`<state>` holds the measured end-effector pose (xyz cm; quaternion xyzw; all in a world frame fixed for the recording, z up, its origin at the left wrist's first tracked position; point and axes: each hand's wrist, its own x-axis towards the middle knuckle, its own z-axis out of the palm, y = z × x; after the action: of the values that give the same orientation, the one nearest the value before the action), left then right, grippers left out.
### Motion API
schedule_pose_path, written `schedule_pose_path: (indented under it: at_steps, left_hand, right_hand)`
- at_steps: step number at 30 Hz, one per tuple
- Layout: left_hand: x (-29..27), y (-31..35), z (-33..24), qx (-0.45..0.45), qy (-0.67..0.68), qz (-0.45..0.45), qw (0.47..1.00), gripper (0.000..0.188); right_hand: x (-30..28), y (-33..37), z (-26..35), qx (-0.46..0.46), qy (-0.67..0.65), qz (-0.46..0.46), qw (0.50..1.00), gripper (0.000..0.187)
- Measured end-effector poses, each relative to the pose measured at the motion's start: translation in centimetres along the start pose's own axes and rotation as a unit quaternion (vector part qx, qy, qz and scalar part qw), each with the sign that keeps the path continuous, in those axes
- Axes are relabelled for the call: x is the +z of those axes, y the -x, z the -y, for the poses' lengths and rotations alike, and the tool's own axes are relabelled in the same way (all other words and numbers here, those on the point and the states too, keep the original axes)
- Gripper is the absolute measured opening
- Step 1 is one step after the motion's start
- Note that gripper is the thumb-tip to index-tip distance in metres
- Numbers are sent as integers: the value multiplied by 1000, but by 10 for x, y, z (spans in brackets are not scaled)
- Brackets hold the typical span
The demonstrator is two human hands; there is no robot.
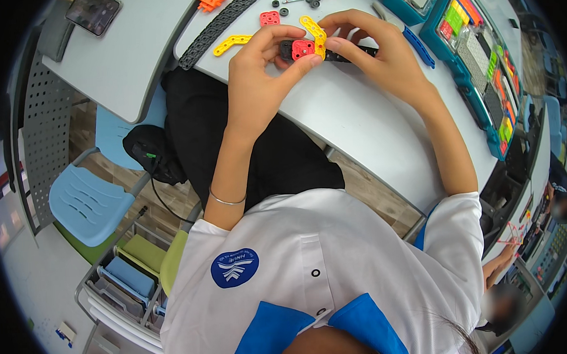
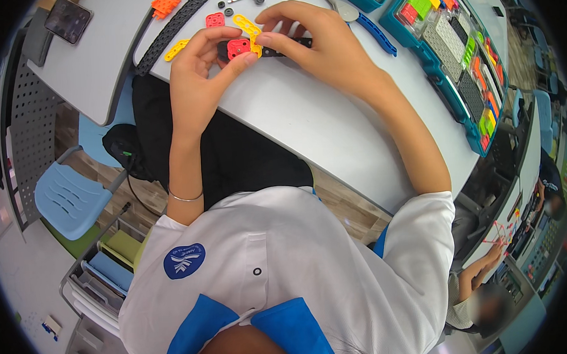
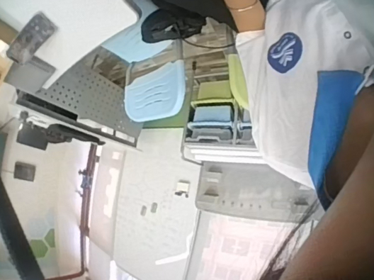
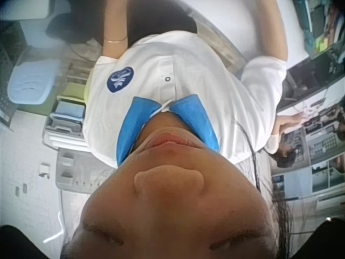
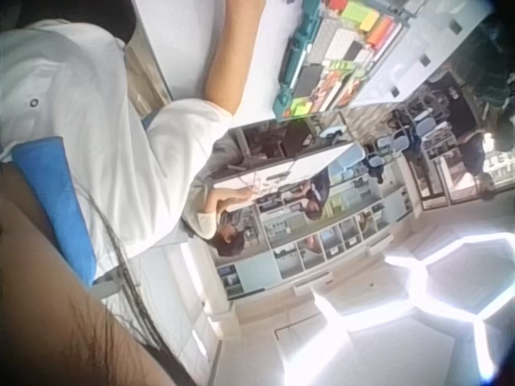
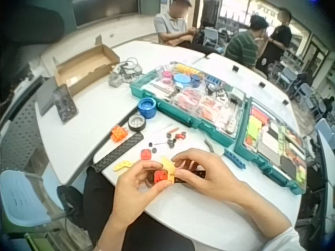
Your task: The person assembles a construction toy using colorful plastic beams, connectors, and pins. They attach red and yellow pieces to a black beam, insert pins, and add a circular component to the structure.
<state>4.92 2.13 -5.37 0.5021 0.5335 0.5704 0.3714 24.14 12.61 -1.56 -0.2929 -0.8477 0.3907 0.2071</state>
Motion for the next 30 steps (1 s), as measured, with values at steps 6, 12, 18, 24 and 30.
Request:
schedule_pose_path:
  at_steps: [6, 12, 18, 24, 30]
  left_hand:
    - [-12, 11, -15, 46, -146, -59, 986, 36]
    - [-49, 13, -9, 61, -285, -158, 943, 24]
    - [-61, 13, 6, 80, -405, -153, 898, 26]
    - [-61, 15, 9, 77, -389, -155, 905, 25]
    - [-60, 12, -3, 97, -407, -150, 896, 22]
  right_hand:
    - [-10, 0, -8, -34, 68, 49, 996, 29]
    - [-1, 2, -18, -100, 117, -1, 988, 24]
    - [0, 8, -10, -122, 163, -1, 979, 30]
    - [8, 11, -14, -150, 177, -42, 972, 33]
    - [11, 12, -17, -141, 147, -46, 978, 32]
